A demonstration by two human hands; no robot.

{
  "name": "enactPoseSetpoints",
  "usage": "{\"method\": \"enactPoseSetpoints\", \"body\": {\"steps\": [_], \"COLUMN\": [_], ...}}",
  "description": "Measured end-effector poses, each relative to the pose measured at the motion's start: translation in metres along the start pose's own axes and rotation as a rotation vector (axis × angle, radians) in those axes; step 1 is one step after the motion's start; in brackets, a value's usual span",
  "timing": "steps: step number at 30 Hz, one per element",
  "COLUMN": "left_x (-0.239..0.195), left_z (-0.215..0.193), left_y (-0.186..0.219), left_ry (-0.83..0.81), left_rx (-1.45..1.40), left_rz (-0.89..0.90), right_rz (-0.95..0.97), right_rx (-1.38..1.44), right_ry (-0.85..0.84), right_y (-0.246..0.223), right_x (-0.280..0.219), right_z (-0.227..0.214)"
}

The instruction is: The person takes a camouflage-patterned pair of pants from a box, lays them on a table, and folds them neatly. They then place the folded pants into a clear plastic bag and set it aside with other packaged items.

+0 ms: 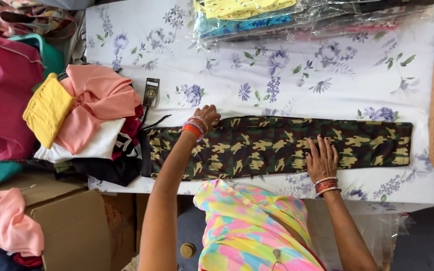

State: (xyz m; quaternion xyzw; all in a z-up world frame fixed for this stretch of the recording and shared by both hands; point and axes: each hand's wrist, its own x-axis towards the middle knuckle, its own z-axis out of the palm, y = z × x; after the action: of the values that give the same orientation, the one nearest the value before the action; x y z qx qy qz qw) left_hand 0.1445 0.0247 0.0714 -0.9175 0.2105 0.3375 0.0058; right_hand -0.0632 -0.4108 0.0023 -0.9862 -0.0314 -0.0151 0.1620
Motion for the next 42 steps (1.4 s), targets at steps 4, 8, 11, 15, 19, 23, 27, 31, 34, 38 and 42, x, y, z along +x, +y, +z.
{"method": "enactPoseSetpoints", "body": {"steps": [4,8,11,15,19,23,27,31,34,38,42], "left_x": [0.006,-0.024,-0.021,-0.02,-0.013,-0.001,0.003,0.002,-0.007,0.008,0.019], "left_z": [0.04,0.033,0.046,0.035,0.033,0.054,0.04,0.021,-0.013,-0.007,0.012], "left_y": [-0.023,-0.023,-0.028,-0.024,-0.023,-0.034,-0.027,-0.025,-0.021,-0.035,-0.036], "left_ry": [0.158,0.316,0.391,0.302,0.327,0.291,0.139,0.035,-0.037,-0.014,0.057], "left_rx": [0.146,0.325,0.285,0.331,0.371,0.228,0.208,0.351,0.241,-0.143,-0.178], "left_rz": [0.229,0.335,0.365,0.346,0.394,0.335,0.256,0.223,0.073,-0.149,-0.143], "right_rz": [-0.002,0.013,0.018,0.017,0.021,0.024,0.024,0.026,0.024,0.037,0.023], "right_rx": [0.022,0.018,0.022,0.02,0.022,0.022,0.023,0.024,0.022,0.009,0.004], "right_ry": [0.013,0.016,0.011,0.007,0.007,0.002,0.0,-0.003,-0.002,-0.01,-0.001], "right_y": [-0.006,-0.007,-0.009,-0.01,-0.008,-0.009,-0.011,-0.011,-0.01,-0.011,-0.012], "right_x": [0.0,0.0,0.0,0.001,0.001,0.0,0.001,0.001,0.001,0.001,0.001], "right_z": [-0.006,-0.006,-0.007,-0.007,-0.006,-0.007,-0.01,-0.01,-0.008,-0.01,-0.01]}}
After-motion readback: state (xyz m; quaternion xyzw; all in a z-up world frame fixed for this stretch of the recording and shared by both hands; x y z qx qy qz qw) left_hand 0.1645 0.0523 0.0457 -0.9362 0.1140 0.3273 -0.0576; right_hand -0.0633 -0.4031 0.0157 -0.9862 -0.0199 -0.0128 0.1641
